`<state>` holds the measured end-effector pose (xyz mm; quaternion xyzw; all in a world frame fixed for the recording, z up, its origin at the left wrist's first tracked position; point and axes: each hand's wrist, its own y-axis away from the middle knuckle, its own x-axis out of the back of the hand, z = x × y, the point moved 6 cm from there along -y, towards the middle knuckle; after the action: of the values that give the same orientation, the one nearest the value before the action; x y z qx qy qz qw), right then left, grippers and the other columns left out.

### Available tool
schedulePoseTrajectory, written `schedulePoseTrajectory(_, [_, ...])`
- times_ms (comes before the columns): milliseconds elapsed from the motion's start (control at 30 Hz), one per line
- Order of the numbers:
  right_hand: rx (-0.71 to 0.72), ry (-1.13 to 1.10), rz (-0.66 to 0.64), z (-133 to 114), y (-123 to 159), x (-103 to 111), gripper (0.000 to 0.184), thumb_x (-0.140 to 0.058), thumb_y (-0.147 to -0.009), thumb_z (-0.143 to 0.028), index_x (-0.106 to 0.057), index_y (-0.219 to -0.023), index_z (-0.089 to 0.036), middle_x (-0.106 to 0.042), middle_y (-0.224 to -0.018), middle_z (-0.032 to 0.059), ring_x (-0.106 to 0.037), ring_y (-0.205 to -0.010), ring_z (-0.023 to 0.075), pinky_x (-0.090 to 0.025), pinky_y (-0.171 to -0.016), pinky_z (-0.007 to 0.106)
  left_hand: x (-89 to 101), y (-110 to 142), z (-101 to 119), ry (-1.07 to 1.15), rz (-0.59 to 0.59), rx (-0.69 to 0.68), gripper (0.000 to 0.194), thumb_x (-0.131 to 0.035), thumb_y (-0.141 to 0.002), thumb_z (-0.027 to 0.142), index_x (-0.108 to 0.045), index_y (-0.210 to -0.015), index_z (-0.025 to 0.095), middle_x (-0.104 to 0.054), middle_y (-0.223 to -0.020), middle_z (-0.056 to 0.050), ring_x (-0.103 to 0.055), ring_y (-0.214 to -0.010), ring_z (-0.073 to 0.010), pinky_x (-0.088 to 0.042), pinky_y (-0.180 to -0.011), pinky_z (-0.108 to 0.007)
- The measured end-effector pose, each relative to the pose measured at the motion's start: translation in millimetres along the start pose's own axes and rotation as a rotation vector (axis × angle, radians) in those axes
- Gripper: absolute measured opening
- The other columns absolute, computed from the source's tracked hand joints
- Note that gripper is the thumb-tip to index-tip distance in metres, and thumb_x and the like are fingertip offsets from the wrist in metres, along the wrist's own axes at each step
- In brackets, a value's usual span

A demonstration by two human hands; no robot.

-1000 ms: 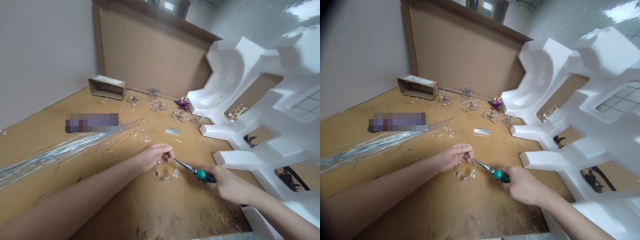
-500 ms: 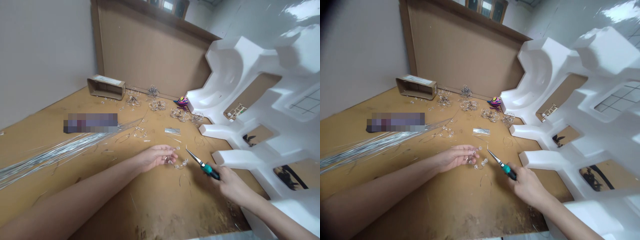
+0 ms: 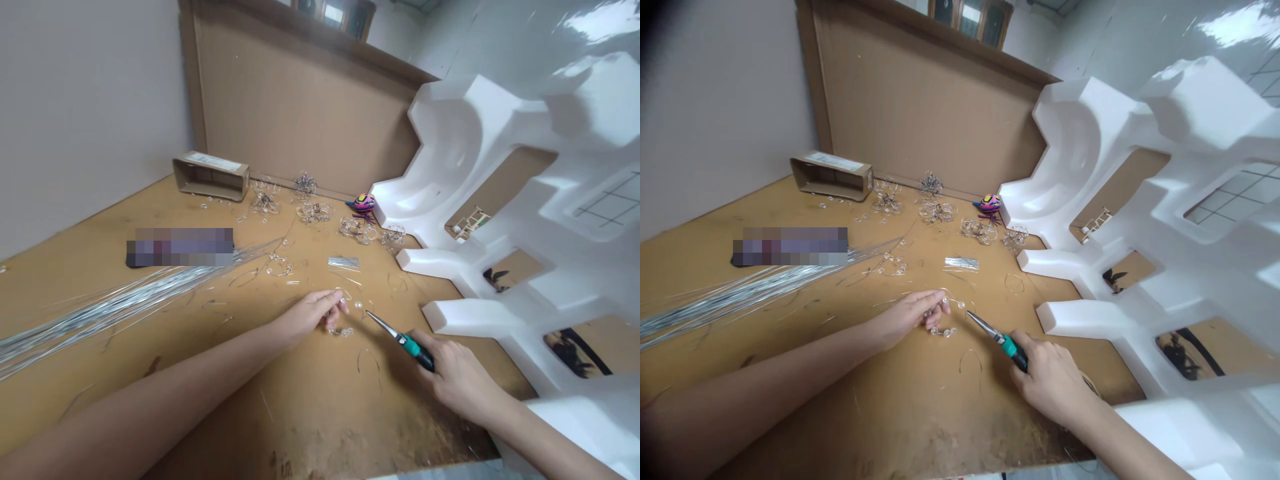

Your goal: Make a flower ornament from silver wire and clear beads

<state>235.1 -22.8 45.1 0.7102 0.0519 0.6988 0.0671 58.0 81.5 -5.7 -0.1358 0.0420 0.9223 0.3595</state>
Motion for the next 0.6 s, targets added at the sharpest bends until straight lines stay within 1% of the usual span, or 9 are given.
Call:
schedulePoseTrajectory(100, [0.005,0.000,0.009,-0.8,-0.9,3.1,0.004,-0.042,-0.074,-0.020,-0.044,-0.076,-0.023,-0.056,-0.066,0.0007,-0.051,-0.059,0.0167,-0.021,-0.052,0.025,-0.9,-0.6,-0.6,-0.079,-0.007,0.004,0.038,-0.041,-0.081,0.049,-0.056,-0.070,0.015,-0.040,-0.048,0.005,-0.036,-0.045,-0.0083,-0.034,-0.052,-0.022])
schedulePoseTrajectory(200, [0.021,0.006,0.009,-2.5,-1.9,4.9,0.007,-0.042,-0.072,-0.018,-0.045,-0.077,-0.023,-0.056,-0.066,0.0005,-0.051,-0.059,0.0164,-0.021,-0.052,0.025,-0.5,-1.2,-0.7,-0.109,0.005,0.019,0.037,-0.041,-0.081,0.048,-0.055,-0.070,0.015,-0.040,-0.047,0.005,-0.037,-0.045,-0.0084,-0.034,-0.050,-0.021])
schedulePoseTrajectory(367, [0.006,0.078,0.049,-6.3,-3.9,7.0,0.005,-0.041,-0.075,-0.023,-0.044,-0.078,-0.023,-0.058,-0.067,0.0007,-0.053,-0.060,0.0172,-0.019,-0.051,0.025,-3.0,-0.3,-0.2,-0.174,-0.020,0.018,0.037,-0.038,-0.083,0.046,-0.056,-0.072,0.015,-0.042,-0.047,0.005,-0.038,-0.043,-0.0077,-0.032,-0.048,-0.021])
schedulePoseTrajectory(533, [0.000,0.157,0.088,-16.7,-5.3,10.9,0.006,-0.041,-0.074,-0.024,-0.044,-0.079,-0.023,-0.057,-0.064,0.0008,-0.053,-0.058,0.0176,-0.016,-0.050,0.026,-6.3,1.4,1.5,-0.232,-0.037,0.022,0.043,-0.031,-0.085,0.047,-0.056,-0.070,0.014,-0.043,-0.046,0.004,-0.037,-0.041,-0.0073,-0.030,-0.045,-0.020])
schedulePoseTrajectory(600, [0.001,0.165,0.091,-20.2,-6.1,12.1,0.007,-0.041,-0.074,-0.024,-0.045,-0.080,-0.023,-0.058,-0.065,0.0011,-0.054,-0.058,0.0176,-0.015,-0.049,0.026,-6.6,1.5,1.5,-0.243,-0.030,0.028,0.042,-0.031,-0.085,0.046,-0.056,-0.072,0.014,-0.043,-0.047,0.004,-0.037,-0.041,-0.0072,-0.031,-0.045,-0.020])
